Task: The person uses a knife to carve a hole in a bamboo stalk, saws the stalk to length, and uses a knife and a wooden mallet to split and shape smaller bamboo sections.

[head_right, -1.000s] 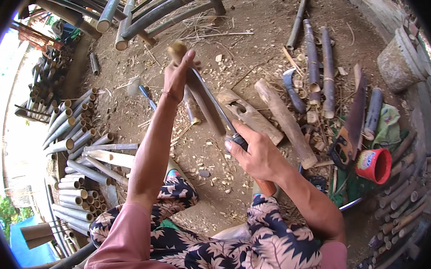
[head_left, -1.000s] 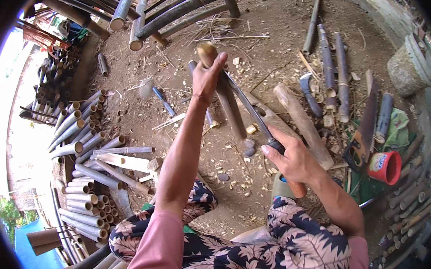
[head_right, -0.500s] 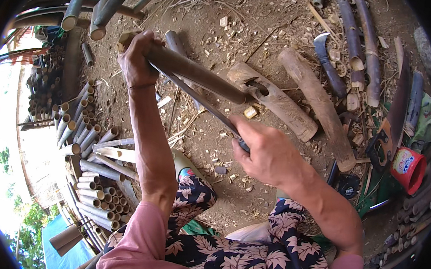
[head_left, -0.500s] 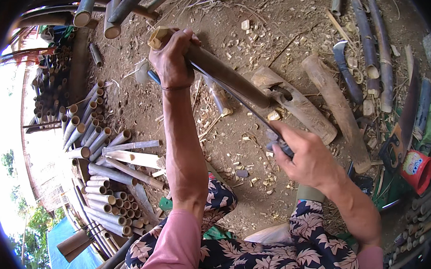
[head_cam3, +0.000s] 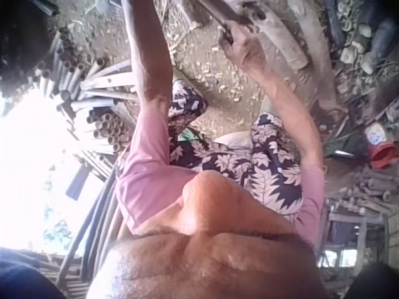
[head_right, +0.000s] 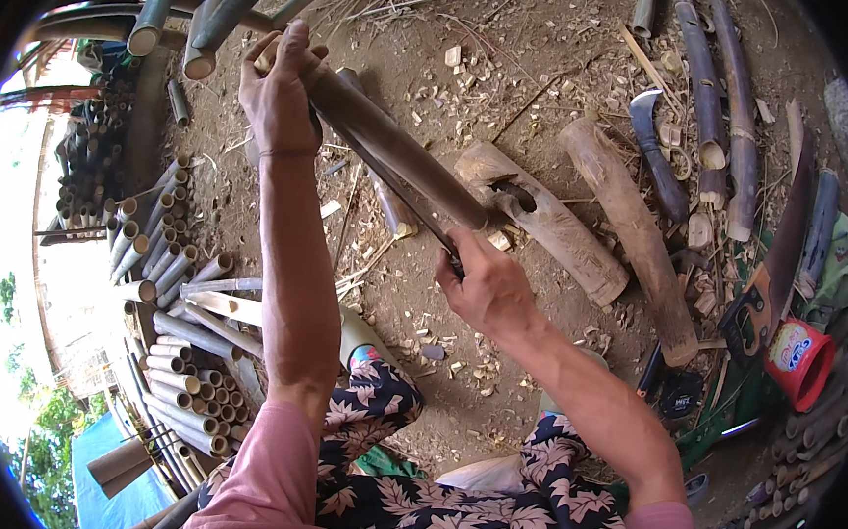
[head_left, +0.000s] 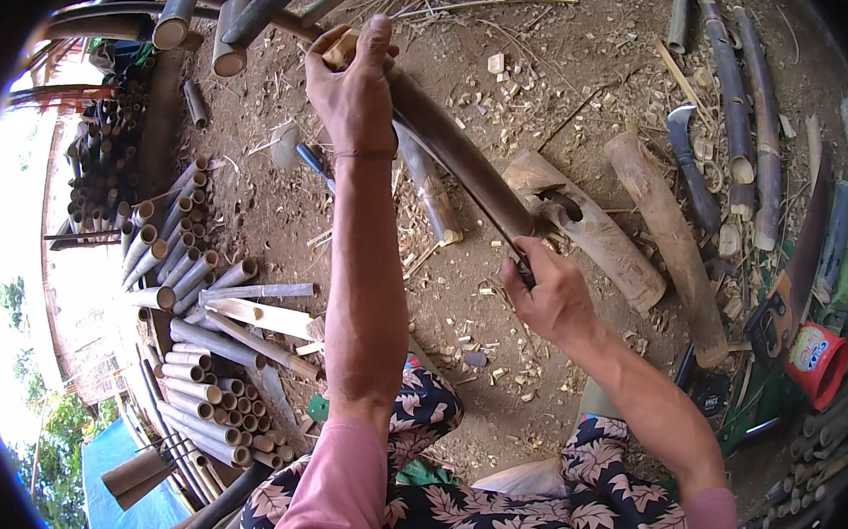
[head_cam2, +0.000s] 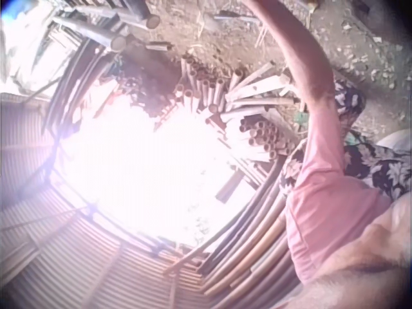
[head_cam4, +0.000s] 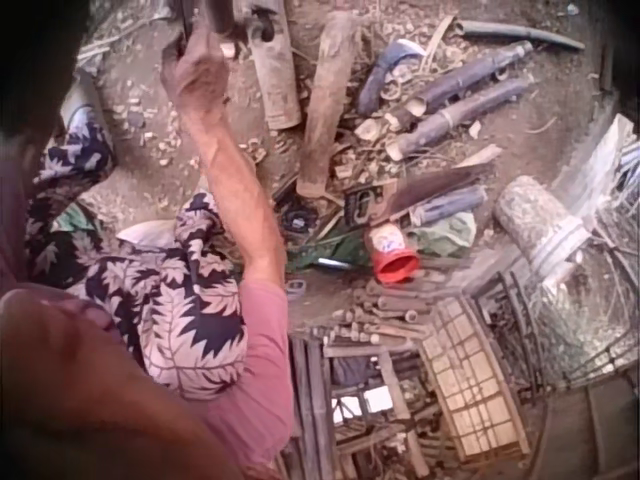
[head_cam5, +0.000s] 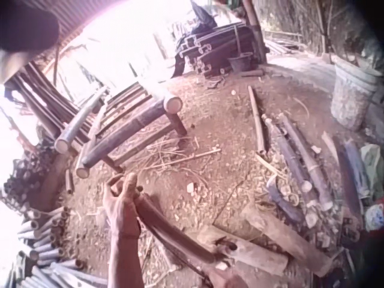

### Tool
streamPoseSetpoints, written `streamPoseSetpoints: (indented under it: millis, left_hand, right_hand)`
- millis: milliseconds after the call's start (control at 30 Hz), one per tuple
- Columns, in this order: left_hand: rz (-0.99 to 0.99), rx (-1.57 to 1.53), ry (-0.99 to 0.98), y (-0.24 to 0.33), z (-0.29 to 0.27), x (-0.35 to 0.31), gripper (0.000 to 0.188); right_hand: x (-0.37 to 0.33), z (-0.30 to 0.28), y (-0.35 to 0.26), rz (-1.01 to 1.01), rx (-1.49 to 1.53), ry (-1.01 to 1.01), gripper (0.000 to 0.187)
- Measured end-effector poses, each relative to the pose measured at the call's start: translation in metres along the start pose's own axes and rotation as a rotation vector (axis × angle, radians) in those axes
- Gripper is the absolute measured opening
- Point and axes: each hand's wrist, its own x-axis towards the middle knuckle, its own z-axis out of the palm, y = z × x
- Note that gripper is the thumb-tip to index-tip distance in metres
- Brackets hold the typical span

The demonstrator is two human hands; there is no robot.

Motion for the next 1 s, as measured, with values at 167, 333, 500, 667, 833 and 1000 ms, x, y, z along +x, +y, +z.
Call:
streamPoseSetpoints:
  millis: [167,333,500,667,833,1000]
  left_hand:
    - [-0.065,0.021,-0.189,-0.006,-0.011,0.012,0.041]
    - [-0.257,-0.086,-0.465,0.01,-0.032,0.027,0.043]
    - [0.219,0.443,-0.022,0.024,-0.019,-0.018,0.048]
    - [0.153,0.093,0.005,0.017,-0.021,-0.05,0.026]
    - [0.05,0.025,-0.178,0.025,-0.029,-0.046,0.015]
    - [0.038,0.095,-0.262,0.036,-0.025,-0.053,0.022]
  right_hand:
    - [0.017,-0.002,0.016,0.09,0.151,-0.101,0.026]
    - [0.031,-0.037,0.021,0.109,0.196,-0.189,0.026]
    - [0.011,-0.05,0.001,0.043,0.088,-0.103,0.02]
    - [-0.003,-0.067,-0.013,0.097,0.06,-0.141,0.018]
    - [-0.014,-0.081,-0.02,0.066,-0.047,-0.134,0.019]
    - [-0.018,-0.105,-0.035,0.159,0.036,-0.221,0.02]
